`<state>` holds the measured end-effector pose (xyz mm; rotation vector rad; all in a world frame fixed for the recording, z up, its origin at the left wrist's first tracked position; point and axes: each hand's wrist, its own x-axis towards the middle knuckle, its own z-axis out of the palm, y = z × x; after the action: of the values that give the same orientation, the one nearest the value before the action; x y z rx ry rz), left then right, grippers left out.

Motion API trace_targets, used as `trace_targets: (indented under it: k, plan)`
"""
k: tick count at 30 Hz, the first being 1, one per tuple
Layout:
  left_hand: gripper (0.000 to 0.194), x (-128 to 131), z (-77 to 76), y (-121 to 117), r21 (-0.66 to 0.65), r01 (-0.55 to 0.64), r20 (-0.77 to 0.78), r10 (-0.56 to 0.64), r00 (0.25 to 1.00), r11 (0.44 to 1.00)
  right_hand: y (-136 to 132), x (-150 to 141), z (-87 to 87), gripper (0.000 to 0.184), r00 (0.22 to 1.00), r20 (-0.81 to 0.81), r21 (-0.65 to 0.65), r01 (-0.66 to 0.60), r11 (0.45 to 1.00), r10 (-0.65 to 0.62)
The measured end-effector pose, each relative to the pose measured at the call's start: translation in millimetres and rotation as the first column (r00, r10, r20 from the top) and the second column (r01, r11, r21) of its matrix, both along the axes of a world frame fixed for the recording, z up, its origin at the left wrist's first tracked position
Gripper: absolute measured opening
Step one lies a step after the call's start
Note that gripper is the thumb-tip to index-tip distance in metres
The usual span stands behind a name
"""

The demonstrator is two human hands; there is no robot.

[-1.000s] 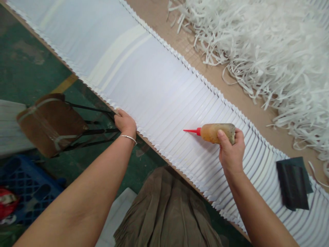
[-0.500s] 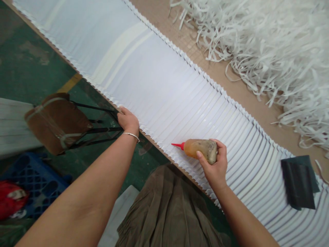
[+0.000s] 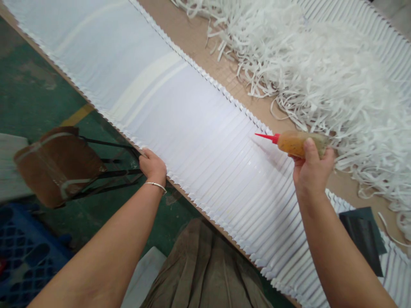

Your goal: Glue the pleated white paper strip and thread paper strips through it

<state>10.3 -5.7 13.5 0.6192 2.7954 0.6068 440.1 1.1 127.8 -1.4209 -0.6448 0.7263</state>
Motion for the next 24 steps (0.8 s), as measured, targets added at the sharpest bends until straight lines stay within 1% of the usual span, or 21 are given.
trace_targets:
  k: [2, 4, 7, 11, 14, 17, 20, 24]
  plan:
    - [0.048, 0, 0.5, 0, -0.003, 0.003, -0.004, -0.003, 1.0, 1.0, 22, 7, -7.6, 0.046, 0.998, -0.058, -0.015, -0.018, 1.0, 0.018]
    - [0.049, 2, 2.5, 0, -0.01, 0.006, -0.003, -0.006, 1.0, 1.0, 36, 10, -14.2, 0.046, 0.996, -0.08, -0.033, -0.031, 0.999, 0.029]
    - [0.049, 4, 6.1, 1, -0.007, 0.002, 0.006, -0.002, 1.0, 1.0, 47, 10, -21.5, 0.05, 0.996, -0.088, -0.051, -0.03, 0.998, 0.025]
    - [0.047, 4, 7.0, 1, 0.004, -0.004, 0.012, 0.004, 1.0, 1.0, 52, 11, -27.0, 0.05, 0.998, -0.063, -0.06, -0.004, 0.998, 0.001]
    - [0.046, 3, 4.8, 0, 0.006, -0.006, 0.009, 0.006, 1.0, 1.0, 51, 11, -27.0, 0.048, 0.999, -0.052, -0.07, -0.01, 0.998, 0.006]
    - [0.046, 1, 2.4, 0, 0.01, -0.008, 0.014, 0.008, 1.0, 1.0, 44, 7, -23.4, 0.047, 0.998, -0.041, -0.072, -0.044, 0.996, 0.041]
    - [0.046, 1, 2.2, 0, 0.013, -0.007, 0.016, 0.007, 1.0, 1.0, 31, -2, -18.3, 0.048, 0.997, -0.031, -0.069, -0.069, 0.995, 0.067]
    - [0.046, 3, 5.9, 0, 0.008, -0.004, 0.023, 0.004, 1.0, 1.0, 8, -17, -12.2, 0.051, 0.994, -0.053, -0.084, -0.098, 0.992, 0.094]
